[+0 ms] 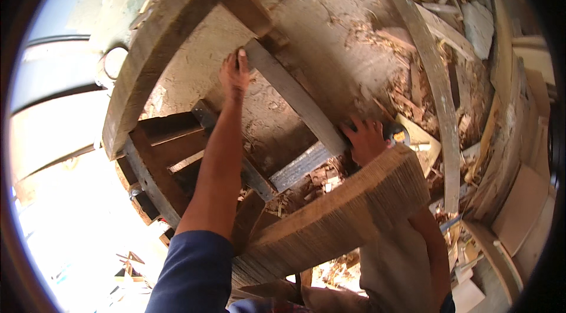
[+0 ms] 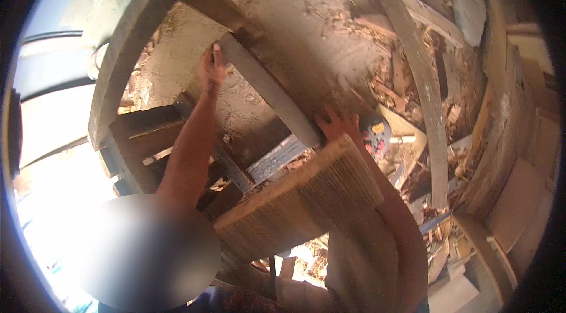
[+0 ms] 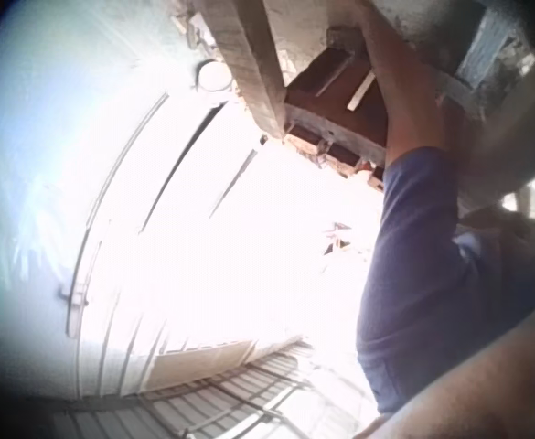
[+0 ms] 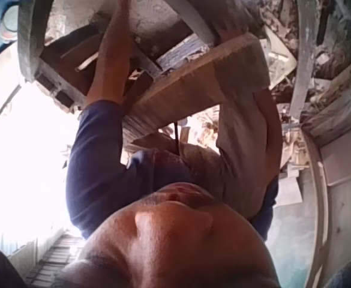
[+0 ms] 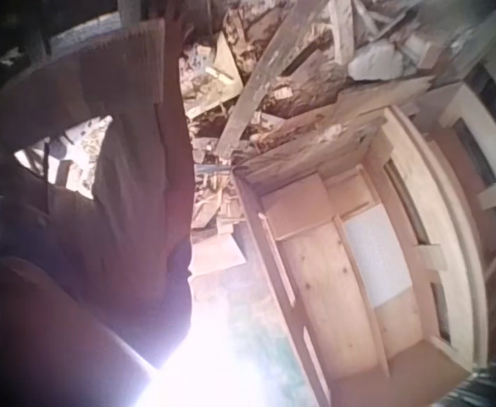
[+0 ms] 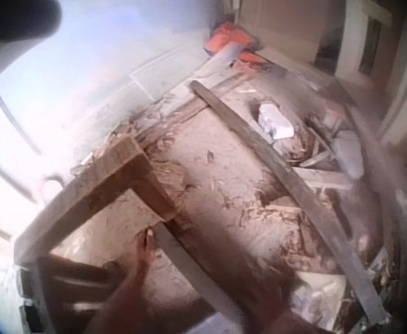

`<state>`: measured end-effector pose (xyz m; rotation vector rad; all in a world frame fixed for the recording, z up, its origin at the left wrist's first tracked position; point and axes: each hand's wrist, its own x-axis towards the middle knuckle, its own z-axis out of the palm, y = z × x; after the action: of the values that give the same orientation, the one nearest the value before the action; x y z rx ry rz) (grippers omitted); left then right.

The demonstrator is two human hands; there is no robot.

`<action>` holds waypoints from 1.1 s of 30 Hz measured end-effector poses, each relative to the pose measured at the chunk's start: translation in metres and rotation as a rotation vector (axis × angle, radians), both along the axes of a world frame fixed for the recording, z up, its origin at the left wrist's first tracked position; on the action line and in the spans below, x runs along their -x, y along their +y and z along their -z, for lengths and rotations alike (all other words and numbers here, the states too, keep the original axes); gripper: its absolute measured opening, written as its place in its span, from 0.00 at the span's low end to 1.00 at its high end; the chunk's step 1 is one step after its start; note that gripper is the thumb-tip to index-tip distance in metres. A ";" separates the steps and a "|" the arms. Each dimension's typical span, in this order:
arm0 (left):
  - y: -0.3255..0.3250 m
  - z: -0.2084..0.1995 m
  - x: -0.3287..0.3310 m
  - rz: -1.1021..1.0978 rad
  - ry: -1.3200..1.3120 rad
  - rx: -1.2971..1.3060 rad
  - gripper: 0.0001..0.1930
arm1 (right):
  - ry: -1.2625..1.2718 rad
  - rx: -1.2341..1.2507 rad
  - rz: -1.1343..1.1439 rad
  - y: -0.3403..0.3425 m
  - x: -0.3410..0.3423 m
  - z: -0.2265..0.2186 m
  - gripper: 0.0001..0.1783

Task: The person assembles a wooden structure by first filing a small wooden piece, then arranging several wooden planks into a frame. They use a hammer to secure the pieces together, adjusting the alignment as needed.

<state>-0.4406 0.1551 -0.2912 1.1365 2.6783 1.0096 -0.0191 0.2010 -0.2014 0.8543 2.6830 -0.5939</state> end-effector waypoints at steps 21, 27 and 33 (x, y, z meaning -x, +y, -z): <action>0.012 -0.019 -0.004 -0.059 -0.189 -0.033 0.32 | -0.056 -0.010 -0.103 0.006 -0.007 0.020 0.60; 0.015 -0.012 -0.003 -0.049 -0.198 -0.057 0.33 | -0.055 -0.029 -0.057 0.002 -0.004 0.012 0.47; 0.010 -0.007 0.005 -0.033 -0.292 -0.118 0.31 | -0.001 -0.022 0.010 -0.002 0.002 -0.011 0.30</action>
<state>-0.4453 0.1649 -0.2843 0.8842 2.4424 1.2456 -0.0207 0.1986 -0.1900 0.8742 2.6908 -0.5670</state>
